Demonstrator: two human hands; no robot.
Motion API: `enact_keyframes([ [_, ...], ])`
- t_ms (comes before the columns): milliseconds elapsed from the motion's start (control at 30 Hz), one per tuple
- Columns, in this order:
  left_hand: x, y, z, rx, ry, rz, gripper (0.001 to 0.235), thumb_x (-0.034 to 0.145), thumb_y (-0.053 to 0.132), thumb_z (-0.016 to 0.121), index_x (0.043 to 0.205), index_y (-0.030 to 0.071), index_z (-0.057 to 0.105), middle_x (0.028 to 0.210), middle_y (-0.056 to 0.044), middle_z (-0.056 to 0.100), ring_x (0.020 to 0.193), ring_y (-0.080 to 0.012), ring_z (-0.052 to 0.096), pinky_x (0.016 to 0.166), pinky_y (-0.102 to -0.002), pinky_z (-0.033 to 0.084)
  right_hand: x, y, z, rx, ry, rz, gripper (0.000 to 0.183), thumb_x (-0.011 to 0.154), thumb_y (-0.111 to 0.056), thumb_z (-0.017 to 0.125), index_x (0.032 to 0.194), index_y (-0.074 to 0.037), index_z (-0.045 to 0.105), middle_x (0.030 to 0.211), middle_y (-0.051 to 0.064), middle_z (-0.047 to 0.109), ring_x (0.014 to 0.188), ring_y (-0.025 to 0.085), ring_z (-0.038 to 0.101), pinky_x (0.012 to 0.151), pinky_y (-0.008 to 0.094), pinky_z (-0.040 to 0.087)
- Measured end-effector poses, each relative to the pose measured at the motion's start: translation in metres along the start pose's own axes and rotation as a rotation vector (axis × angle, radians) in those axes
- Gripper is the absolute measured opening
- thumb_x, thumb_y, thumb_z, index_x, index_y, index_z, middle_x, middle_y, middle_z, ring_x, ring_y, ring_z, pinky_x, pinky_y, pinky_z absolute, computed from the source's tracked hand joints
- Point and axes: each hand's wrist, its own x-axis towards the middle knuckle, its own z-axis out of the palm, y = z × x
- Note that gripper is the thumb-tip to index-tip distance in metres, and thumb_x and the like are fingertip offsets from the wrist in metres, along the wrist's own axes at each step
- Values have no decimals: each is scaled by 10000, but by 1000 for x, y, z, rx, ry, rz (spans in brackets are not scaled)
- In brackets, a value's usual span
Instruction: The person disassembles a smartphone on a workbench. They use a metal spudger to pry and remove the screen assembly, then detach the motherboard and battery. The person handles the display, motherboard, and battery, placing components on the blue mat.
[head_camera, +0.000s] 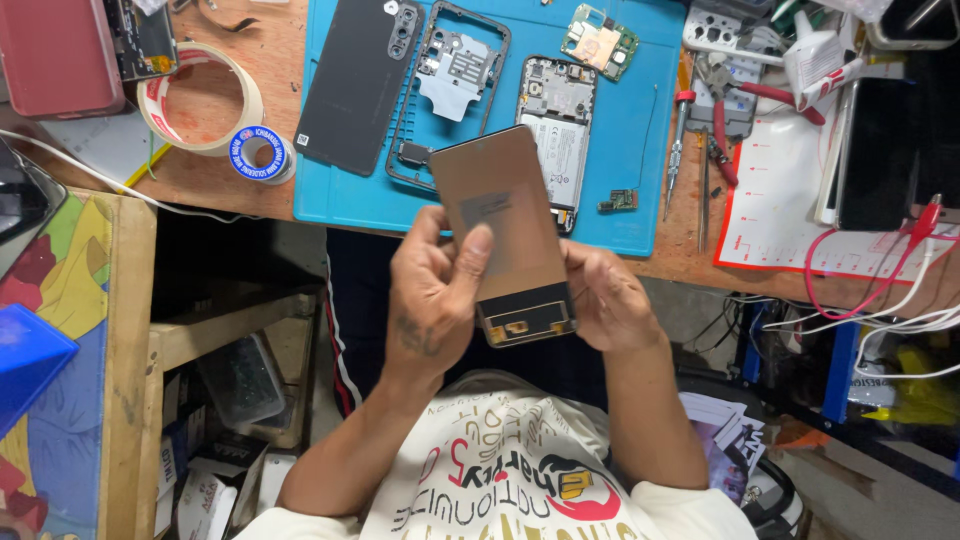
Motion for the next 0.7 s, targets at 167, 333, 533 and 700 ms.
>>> enact_keyframes([
  [167,6,-5,31,-22,-97,-132,292,1063,217,586,1159,-52,524,772,-134,696,449,-78,559,328,-222,396,-29,27,-23,343,22,-48,760,1025,-495,640,1487,74,436,1332,248,625,1199,368,672,1013,513,572],
  [333,10,-10,45,194,-145,-193,371,1013,281,596,1173,-52,559,859,-150,700,576,-146,596,418,-297,457,-36,32,-29,359,-157,-190,876,957,-481,696,1561,64,371,1413,286,584,1216,450,658,929,632,584],
  [533,34,-26,49,1046,81,291,541,1016,328,690,1392,-1,484,1308,-231,583,1250,-367,544,1060,-500,456,-42,0,-17,146,7,-266,974,893,-490,792,1554,76,355,1423,336,528,1238,449,622,984,617,548],
  [700,62,-53,60,1353,185,351,884,860,371,787,1507,-9,320,1397,-250,428,1305,-423,414,1068,-573,351,-38,-22,-7,-84,98,-374,955,891,-407,826,1551,72,329,1425,299,524,1273,414,603,1059,606,528],
])
